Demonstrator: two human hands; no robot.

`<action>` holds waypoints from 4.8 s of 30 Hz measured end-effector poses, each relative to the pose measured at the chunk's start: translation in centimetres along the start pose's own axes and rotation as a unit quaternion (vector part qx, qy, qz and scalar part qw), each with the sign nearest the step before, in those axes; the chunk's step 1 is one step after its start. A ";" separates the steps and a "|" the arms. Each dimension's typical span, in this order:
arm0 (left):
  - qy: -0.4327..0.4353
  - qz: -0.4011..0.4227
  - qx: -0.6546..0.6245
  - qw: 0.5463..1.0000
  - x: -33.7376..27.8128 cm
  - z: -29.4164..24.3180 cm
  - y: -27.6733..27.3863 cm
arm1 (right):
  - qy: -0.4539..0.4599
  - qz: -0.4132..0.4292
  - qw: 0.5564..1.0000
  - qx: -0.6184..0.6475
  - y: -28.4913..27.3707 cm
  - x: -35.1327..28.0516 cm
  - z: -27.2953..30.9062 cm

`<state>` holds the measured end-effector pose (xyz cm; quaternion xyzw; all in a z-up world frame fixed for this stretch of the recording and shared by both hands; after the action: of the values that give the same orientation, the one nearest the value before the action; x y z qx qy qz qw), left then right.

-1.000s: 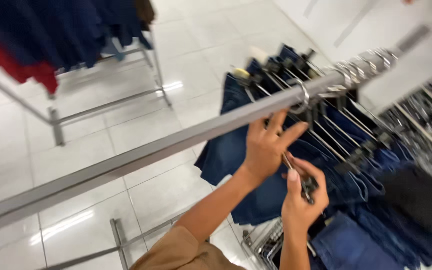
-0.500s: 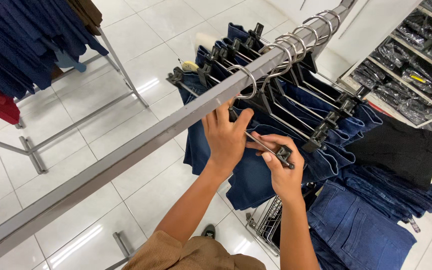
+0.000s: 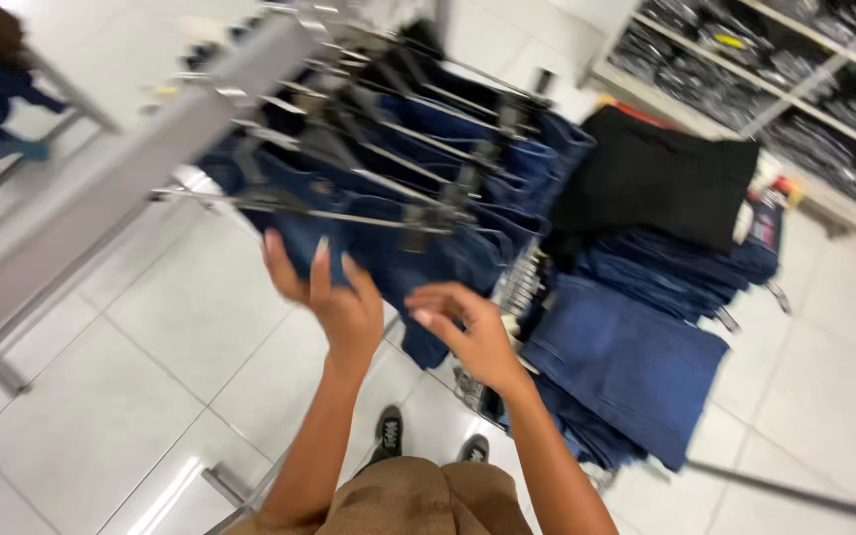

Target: The person picks up jeans from a cart and attaches them to hangers using clips before hanging them on a display rack. They smooth the fabric and arrange multiple pairs of jeans on the clothing rail.

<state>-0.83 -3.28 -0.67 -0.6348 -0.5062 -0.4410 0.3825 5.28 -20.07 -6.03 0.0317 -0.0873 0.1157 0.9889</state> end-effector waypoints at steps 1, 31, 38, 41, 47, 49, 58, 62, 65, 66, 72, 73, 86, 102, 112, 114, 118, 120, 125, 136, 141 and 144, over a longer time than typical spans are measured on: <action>-0.035 0.013 -0.046 0.998 -2.4 -0.5 -0.2 | 0.019 0.011 0.999 -0.049 -1.7 -0.8 -1.0; -0.455 0.601 -0.036 0.657 -41.0 -10.3 18.6 | 0.124 -0.070 0.850 -0.506 -35.2 -13.5 -14.7; -0.377 0.581 -0.110 0.713 -30.6 -18.1 18.1 | 0.036 -0.066 0.892 -0.445 -33.1 -8.3 -8.9; -0.305 0.561 -0.189 0.746 -24.6 -23.6 16.3 | 0.018 -0.058 0.943 -0.327 -30.1 -7.6 -3.2; -0.336 0.558 -0.215 0.728 -23.5 -26.3 15.8 | 0.065 -0.053 0.948 -0.306 -27.4 -9.5 -3.2; -0.317 0.563 -0.238 0.725 -22.7 -28.1 15.4 | 0.039 -0.137 0.938 -0.315 -28.1 -10.6 -3.4; -0.371 0.301 -0.281 0.832 -18.0 -24.1 12.6 | 0.111 -0.373 0.883 -0.261 -39.1 -15.4 -18.4; -0.466 0.357 -0.226 0.777 -26.5 -19.4 13.3 | 0.118 -0.395 0.892 -0.188 -40.9 -16.5 -19.8; -0.575 0.334 -0.149 0.732 -31.1 -17.6 11.5 | 0.133 -0.402 0.899 -0.114 -40.4 -17.1 -19.9; -0.573 0.306 -0.121 0.751 -31.2 -17.4 10.7 | 0.134 -0.404 0.899 -0.105 -40.4 -17.1 -20.0; -0.737 0.228 -0.168 0.614 -38.8 -17.0 7.9 | 0.134 -0.397 0.904 -0.083 -39.2 -17.2 -18.8; -0.762 0.223 -0.146 0.590 -40.2 -16.5 7.5 | 0.127 -0.390 0.907 -0.092 -39.3 -17.1 -18.8; -0.674 0.247 -0.328 0.614 -31.9 -25.1 9.0 | 0.080 -0.288 0.935 -0.192 -32.4 -16.1 -13.4; -0.593 0.335 -0.407 0.609 -34.2 -24.3 1.1 | 0.036 -0.452 0.872 -0.184 -31.4 -26.1 -9.7; -0.663 0.284 -0.453 0.523 -34.2 -16.0 -10.5 | 0.005 -0.534 0.845 0.013 -24.7 -37.8 -5.8; -0.654 0.287 -0.438 0.546 -33.3 -12.7 -12.2 | 0.015 -0.547 0.837 0.012 -24.4 -40.9 -7.4; -0.575 0.284 -0.385 0.664 -27.4 -6.8 -15.6 | 0.039 -0.575 0.817 0.003 -24.7 -47.0 -11.6; -0.570 0.288 -0.404 0.655 -24.7 -5.6 -16.5 | 0.034 -0.575 0.817 -0.003 -24.8 -48.1 -11.5; -0.552 0.305 -0.412 0.658 -17.6 -4.8 -18.7 | 0.008 -0.573 0.818 -0.051 -26.9 -50.1 -8.8; -0.351 0.434 -0.286 0.779 -14.3 -2.3 -18.9 | 0.071 -0.500 0.842 -0.192 -26.2 -49.5 -7.1; -0.340 0.426 -0.284 0.789 -14.4 -2.0 -17.8 | 0.062 -0.497 0.845 -0.186 -27.2 -48.4 -8.2; -0.339 0.429 -0.297 0.782 -15.0 -1.9 -16.5 | 0.043 -0.494 0.848 -0.186 -29.0 -47.3 -8.0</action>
<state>-18.84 -6.44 -13.63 -0.9773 -0.1224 -0.1162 0.1279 -31.92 -58.15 -23.61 -0.1189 -0.0370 -0.4051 0.9057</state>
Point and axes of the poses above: each hand's wrist, its own x-axis towards the middle knuckle, its own y-axis out of the palm, z = x × y, the point moved 10 cm from there along x, towards the middle knuckle, and after that the axes turned 10 degrees about -z, right-handed, at the moved point
